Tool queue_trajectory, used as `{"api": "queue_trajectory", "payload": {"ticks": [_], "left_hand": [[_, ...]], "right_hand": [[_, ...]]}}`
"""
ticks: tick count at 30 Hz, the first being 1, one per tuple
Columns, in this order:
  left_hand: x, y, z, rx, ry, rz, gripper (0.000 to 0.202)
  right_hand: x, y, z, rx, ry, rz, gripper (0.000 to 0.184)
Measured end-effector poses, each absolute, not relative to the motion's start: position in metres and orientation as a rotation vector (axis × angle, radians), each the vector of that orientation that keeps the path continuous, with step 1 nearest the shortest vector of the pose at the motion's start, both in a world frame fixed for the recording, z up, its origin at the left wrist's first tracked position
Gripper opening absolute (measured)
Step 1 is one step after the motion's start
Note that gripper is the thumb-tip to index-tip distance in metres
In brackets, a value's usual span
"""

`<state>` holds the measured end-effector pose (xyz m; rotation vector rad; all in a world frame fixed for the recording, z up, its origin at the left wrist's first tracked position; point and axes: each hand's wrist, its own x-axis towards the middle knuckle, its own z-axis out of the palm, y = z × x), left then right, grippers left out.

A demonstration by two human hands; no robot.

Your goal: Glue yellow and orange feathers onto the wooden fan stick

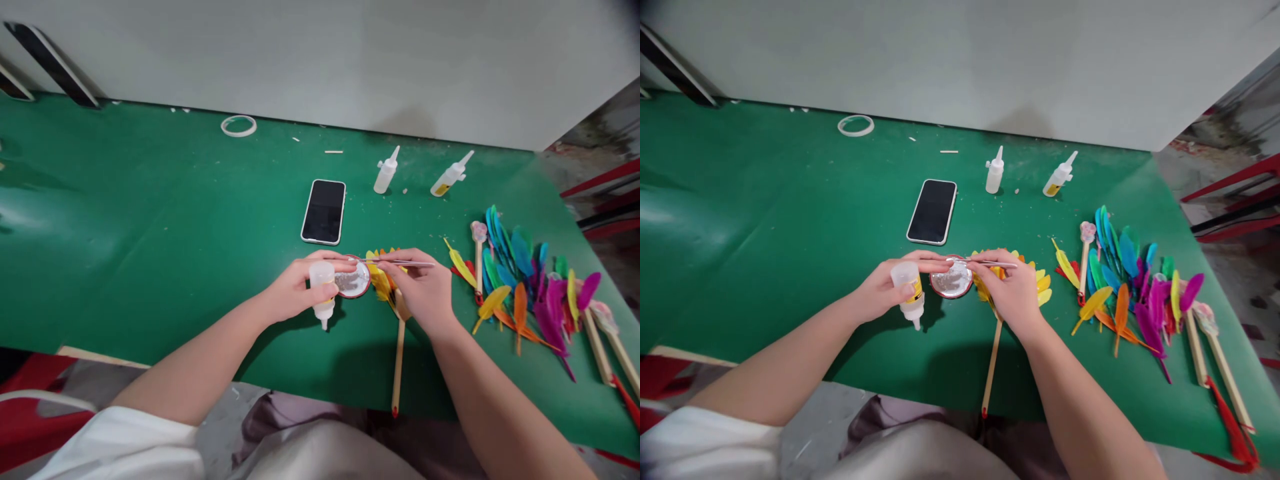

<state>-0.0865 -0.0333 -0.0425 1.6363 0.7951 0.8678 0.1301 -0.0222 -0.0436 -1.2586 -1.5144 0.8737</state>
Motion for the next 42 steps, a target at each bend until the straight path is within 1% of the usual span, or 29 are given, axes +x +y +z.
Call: {"api": "queue_trajectory", "payload": {"ticks": [4, 13, 16, 21, 23, 26, 32, 36, 42], "left_hand": [[-0.087, -0.034, -0.043, 1.619, 0.784, 0.872, 0.043], [-0.088, -0.033, -0.042, 1.617, 0.831, 0.891, 0.043], [-0.088, -0.031, -0.043, 1.604, 0.946, 0.977, 0.046], [-0.085, -0.024, -0.041, 1.383, 1.175, 1.230, 0.055], [-0.080, -0.017, -0.032, 1.323, 1.184, 1.304, 0.059], [-0.064, -0.005, -0.006, 1.254, 1.131, 1.366, 0.063], [-0.024, 0.015, 0.047, 1.196, 0.950, 1.464, 0.060], [-0.003, 0.017, 0.058, 1.142, 0.880, 1.453, 0.060], [0.013, 0.010, 0.056, 1.102, 0.951, 1.396, 0.063]], "right_hand": [[0.130, -0.022, -0.043, -1.246, -1.520, 0.874, 0.003], [0.130, -0.023, -0.042, -1.265, -1.508, 0.873, 0.006], [0.130, -0.022, -0.041, -1.265, -1.452, 0.898, 0.006], [0.136, -0.026, -0.034, -1.249, -1.346, 0.896, 0.008], [0.144, -0.033, -0.030, -1.232, -1.322, 0.868, 0.008], [0.159, -0.047, -0.023, -1.179, -1.250, 0.856, 0.008], [0.180, -0.063, -0.010, -1.081, -1.109, 0.799, 0.010], [0.181, -0.065, 0.003, -1.024, -1.075, 0.785, 0.009], [0.176, -0.070, 0.008, -0.950, -1.064, 0.860, 0.008]]}}
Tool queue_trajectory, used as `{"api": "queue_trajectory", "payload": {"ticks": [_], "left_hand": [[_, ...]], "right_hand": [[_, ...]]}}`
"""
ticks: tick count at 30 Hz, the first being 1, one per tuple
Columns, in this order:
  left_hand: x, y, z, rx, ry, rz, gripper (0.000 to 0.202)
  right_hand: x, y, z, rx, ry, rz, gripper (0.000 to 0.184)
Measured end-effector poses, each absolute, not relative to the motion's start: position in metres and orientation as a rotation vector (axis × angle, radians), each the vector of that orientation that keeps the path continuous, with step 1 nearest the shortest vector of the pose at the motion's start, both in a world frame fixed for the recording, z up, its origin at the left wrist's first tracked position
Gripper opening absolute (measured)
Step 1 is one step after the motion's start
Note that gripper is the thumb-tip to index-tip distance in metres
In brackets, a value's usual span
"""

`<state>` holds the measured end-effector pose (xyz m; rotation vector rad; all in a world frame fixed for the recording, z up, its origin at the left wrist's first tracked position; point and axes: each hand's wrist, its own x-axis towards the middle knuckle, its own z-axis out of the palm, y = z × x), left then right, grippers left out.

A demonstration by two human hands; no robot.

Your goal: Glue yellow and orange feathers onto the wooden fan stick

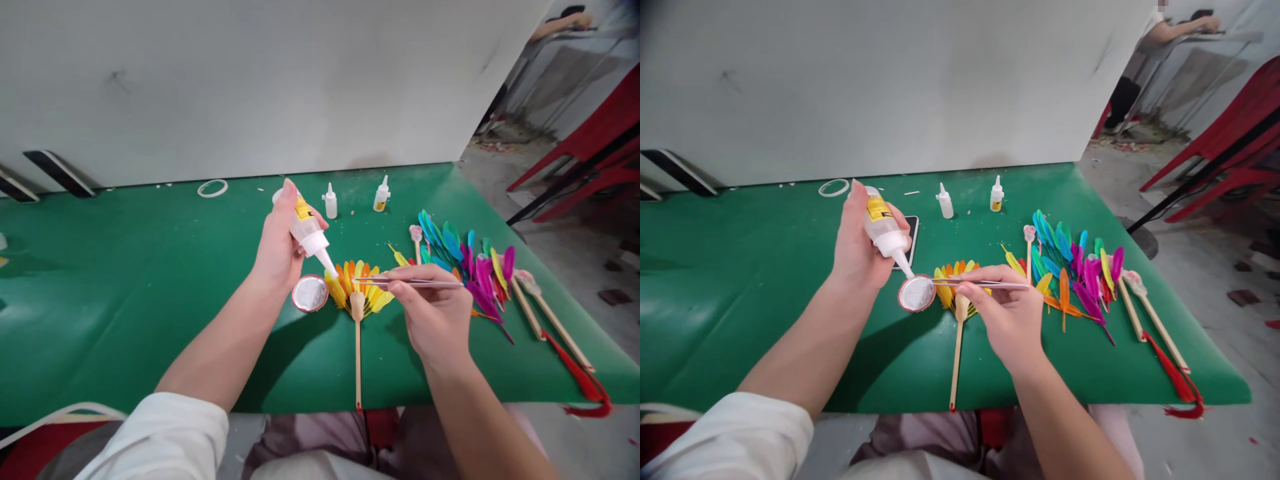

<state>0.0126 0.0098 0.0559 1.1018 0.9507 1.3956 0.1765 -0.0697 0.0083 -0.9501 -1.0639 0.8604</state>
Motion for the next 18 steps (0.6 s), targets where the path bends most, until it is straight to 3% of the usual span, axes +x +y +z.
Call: {"api": "queue_trajectory", "payload": {"ticks": [9, 18], "left_hand": [[0.010, 0.012, 0.054, 1.217, 1.027, 1.554, 0.058], [0.001, 0.007, 0.060, 1.718, 1.158, 1.477, 0.046]], "right_hand": [[0.177, -0.068, 0.006, -0.969, -1.053, 0.880, 0.010], [0.183, -0.067, 0.004, -0.931, -1.037, 0.839, 0.008]]}}
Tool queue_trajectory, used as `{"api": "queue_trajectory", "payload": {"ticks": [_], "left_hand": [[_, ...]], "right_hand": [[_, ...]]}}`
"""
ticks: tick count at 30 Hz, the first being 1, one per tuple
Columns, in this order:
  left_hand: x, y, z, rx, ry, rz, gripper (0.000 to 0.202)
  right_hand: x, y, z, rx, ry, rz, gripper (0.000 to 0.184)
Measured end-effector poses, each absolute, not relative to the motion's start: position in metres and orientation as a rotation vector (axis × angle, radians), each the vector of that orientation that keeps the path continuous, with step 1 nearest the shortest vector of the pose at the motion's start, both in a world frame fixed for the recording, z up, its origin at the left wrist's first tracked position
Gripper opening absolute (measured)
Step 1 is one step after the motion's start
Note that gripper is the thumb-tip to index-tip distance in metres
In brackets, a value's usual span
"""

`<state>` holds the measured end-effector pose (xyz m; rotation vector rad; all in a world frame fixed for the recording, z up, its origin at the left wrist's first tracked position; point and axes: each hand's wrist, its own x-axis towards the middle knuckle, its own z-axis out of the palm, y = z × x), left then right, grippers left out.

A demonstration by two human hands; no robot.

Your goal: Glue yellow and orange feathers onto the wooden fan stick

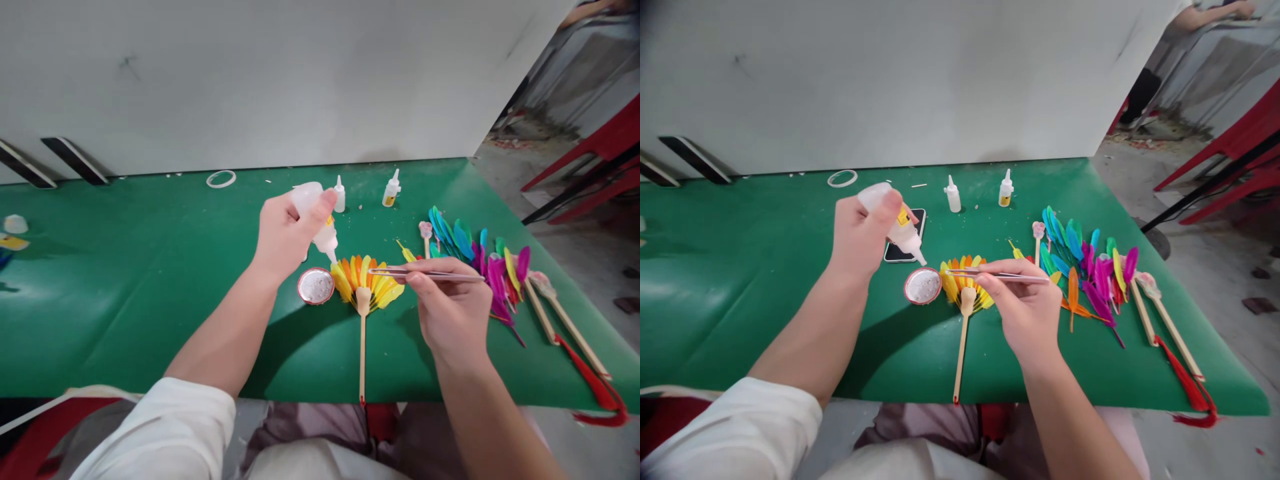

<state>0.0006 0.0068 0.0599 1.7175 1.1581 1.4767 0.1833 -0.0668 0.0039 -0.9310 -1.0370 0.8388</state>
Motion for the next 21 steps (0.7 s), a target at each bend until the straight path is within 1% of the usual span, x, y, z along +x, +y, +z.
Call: {"api": "queue_trajectory", "payload": {"ticks": [4, 8, 11, 15, 21], "left_hand": [[0.002, 0.005, 0.060, 1.868, 1.298, 1.355, 0.045], [0.003, 0.005, 0.059, 2.058, 1.448, 1.173, 0.045], [0.004, 0.005, 0.058, 2.090, 1.456, 1.156, 0.046], [0.004, 0.007, 0.056, 1.794, 1.277, 1.270, 0.047], [0.012, 0.007, 0.057, 1.258, 1.013, 1.372, 0.061]], "right_hand": [[0.185, -0.066, 0.004, -0.914, -1.035, 0.808, 0.010], [0.183, -0.066, 0.003, -0.904, -1.038, 0.837, 0.009], [0.181, -0.066, 0.003, -0.893, -1.043, 0.848, 0.009], [0.181, -0.067, 0.003, -0.900, -1.050, 0.847, 0.009], [0.180, -0.070, 0.007, -0.911, -1.058, 0.834, 0.008]]}}
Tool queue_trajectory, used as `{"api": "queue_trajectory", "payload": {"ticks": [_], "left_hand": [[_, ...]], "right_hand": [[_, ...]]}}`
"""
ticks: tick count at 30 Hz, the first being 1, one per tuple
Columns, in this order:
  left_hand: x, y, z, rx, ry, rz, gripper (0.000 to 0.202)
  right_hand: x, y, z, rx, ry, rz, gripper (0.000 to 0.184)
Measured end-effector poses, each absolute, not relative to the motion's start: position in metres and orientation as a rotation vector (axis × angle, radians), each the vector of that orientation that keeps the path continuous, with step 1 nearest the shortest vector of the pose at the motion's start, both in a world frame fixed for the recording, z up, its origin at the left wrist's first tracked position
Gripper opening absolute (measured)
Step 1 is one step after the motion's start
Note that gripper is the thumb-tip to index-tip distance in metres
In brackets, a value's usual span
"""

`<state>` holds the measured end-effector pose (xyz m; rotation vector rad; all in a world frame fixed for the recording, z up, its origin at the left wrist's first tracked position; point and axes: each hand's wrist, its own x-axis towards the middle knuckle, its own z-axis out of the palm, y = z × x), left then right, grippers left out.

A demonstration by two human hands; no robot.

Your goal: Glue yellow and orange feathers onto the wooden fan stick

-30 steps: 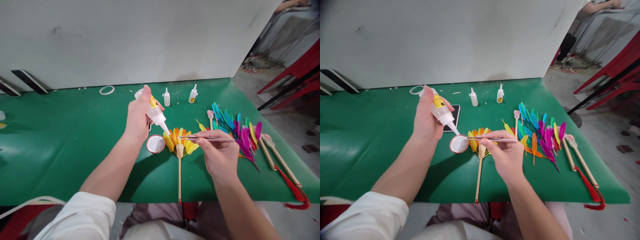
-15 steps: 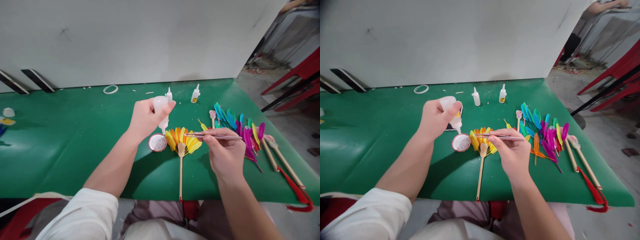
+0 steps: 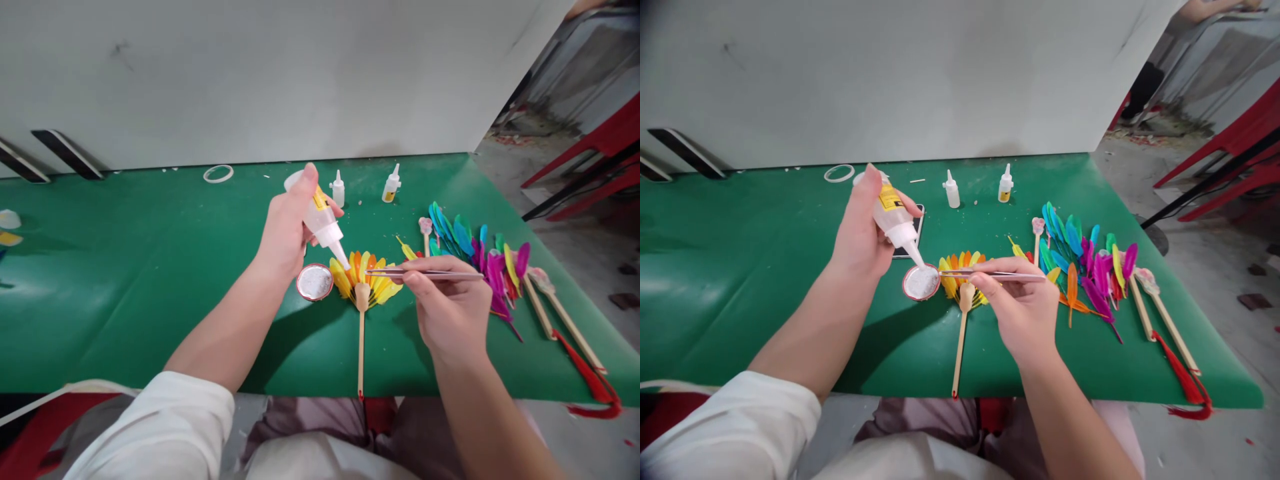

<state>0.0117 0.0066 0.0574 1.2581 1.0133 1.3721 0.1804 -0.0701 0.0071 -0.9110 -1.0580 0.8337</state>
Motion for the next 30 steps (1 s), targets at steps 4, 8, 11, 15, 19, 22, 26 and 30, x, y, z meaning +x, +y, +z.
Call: {"api": "queue_trajectory", "payload": {"ticks": [4, 8, 11, 15, 19, 22, 26, 30], "left_hand": [[0.0154, 0.0042, 0.0603, 1.142, 0.956, 1.317, 0.069], [0.0160, 0.0028, 0.0589, 1.121, 0.991, 1.299, 0.070], [0.0159, 0.0022, 0.0564, 1.130, 1.024, 1.299, 0.068], [0.0163, 0.0014, 0.0545, 1.133, 1.069, 1.304, 0.063], [0.0184, -0.0004, 0.0558, 1.152, 1.102, 1.306, 0.063], [0.0203, -0.0021, 0.0573, 1.175, 1.084, 1.316, 0.066], [0.0214, -0.0023, 0.0573, 1.202, 1.040, 1.345, 0.068], [0.0212, -0.0004, 0.0553, 1.205, 1.013, 1.378, 0.070]], "right_hand": [[0.1776, -0.0725, 0.0091, -0.889, -1.054, 0.841, 0.009], [0.1742, -0.0755, 0.0099, -0.893, -1.051, 0.851, 0.008], [0.1728, -0.0775, 0.0102, -0.876, -1.047, 0.878, 0.009], [0.1721, -0.0784, 0.0102, -0.869, -1.038, 0.895, 0.010], [0.1714, -0.0783, 0.0106, -0.873, -1.027, 0.877, 0.010], [0.1712, -0.0781, 0.0109, -0.897, -1.034, 0.855, 0.008], [0.1713, -0.0775, 0.0114, -0.923, -1.032, 0.842, 0.007], [0.1710, -0.0765, 0.0120, -0.943, -1.026, 0.810, 0.007]]}}
